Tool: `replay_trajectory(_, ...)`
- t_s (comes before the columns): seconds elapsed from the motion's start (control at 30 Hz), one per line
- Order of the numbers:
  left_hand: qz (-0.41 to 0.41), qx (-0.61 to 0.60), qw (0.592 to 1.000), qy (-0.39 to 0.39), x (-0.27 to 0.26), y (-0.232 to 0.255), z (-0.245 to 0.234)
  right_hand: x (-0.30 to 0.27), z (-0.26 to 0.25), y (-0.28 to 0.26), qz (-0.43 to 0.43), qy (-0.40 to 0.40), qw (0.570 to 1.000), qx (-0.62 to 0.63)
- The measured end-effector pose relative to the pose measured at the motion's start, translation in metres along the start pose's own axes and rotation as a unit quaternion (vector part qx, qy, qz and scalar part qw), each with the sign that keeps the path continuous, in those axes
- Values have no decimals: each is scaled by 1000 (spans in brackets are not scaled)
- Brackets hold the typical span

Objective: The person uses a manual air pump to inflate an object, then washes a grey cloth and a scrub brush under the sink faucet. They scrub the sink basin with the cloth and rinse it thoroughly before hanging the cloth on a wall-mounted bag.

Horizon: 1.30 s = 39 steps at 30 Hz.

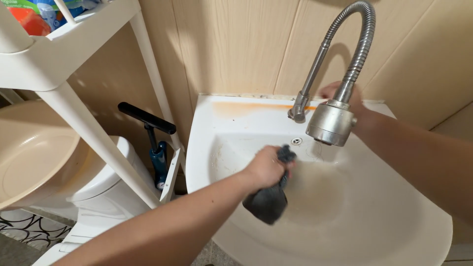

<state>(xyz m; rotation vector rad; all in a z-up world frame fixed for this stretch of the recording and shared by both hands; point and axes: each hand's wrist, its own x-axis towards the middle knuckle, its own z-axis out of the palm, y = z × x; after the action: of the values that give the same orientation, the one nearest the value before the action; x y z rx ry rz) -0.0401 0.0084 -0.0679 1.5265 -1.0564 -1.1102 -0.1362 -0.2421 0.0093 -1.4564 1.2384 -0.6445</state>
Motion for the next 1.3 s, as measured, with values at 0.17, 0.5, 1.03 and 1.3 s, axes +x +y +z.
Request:
replay_trajectory(0.17,70,111,975,180,57,21,-35,8,-45,2,20,86,987,-136)
replay_trajectory(0.5,-13,152,947,281,144,30,-57,91,-50,53,-295,-88,870,-386)
replay_trajectory(1.03,-218,-72,949,217,39,33,-9,-22,-93,44,57,73,942,-322)
replay_trajectory(1.3,-156,-257,954,-8,100,61,49,-61,-137,51,130,32,986,-101)
